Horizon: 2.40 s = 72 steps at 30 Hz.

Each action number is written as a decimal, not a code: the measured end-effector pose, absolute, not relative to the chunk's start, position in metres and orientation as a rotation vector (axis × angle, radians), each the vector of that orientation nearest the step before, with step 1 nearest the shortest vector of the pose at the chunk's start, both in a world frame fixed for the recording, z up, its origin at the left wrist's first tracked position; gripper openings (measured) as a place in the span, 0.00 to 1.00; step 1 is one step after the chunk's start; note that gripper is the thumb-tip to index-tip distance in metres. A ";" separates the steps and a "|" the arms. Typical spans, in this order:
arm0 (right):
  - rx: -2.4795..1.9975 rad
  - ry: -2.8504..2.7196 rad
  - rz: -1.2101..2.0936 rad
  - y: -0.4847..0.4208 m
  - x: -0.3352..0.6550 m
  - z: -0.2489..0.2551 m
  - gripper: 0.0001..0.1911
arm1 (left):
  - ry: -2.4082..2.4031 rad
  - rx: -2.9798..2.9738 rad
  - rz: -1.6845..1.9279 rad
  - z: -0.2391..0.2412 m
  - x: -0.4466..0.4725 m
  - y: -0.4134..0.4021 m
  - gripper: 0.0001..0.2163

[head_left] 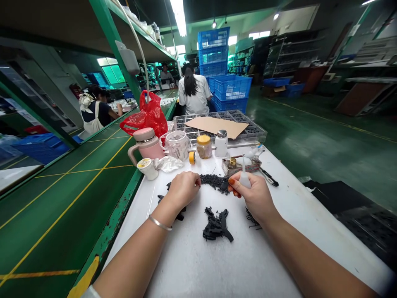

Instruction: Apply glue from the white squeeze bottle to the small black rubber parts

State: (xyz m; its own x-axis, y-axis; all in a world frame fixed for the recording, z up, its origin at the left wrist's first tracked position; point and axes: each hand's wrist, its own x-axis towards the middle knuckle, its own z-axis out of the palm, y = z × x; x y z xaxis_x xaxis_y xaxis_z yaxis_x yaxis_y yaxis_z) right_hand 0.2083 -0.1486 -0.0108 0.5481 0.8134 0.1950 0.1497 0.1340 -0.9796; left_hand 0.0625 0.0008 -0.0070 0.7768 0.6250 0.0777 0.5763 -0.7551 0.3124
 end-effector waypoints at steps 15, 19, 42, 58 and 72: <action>-1.367 -1.116 0.758 -0.166 0.186 0.003 0.10 | 0.585 1.083 0.444 -0.001 0.033 -0.043 0.09; -1.382 -1.119 0.780 -0.165 0.185 0.003 0.10 | 0.550 0.968 0.435 -0.009 0.034 -0.043 0.08; -1.512 -1.234 0.718 -0.165 0.177 0.004 0.11 | 0.496 0.896 0.387 -0.021 0.035 -0.047 0.09; -1.532 -1.274 0.658 -0.165 0.178 0.004 0.12 | 0.500 0.959 0.387 -0.020 0.036 -0.048 0.10; -1.603 -1.343 0.535 -0.165 0.177 0.004 0.13 | 0.524 1.034 0.395 -0.020 0.035 -0.048 0.09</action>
State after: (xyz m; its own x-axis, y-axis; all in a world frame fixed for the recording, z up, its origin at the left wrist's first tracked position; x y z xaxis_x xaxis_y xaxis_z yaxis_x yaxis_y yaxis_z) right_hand 0.1769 -0.1648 0.0042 0.3031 0.9243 0.2320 0.5117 0.0475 -0.8579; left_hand 0.0350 -0.0481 -0.0202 0.8101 0.5424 -0.2225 -0.0646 0.4598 0.8857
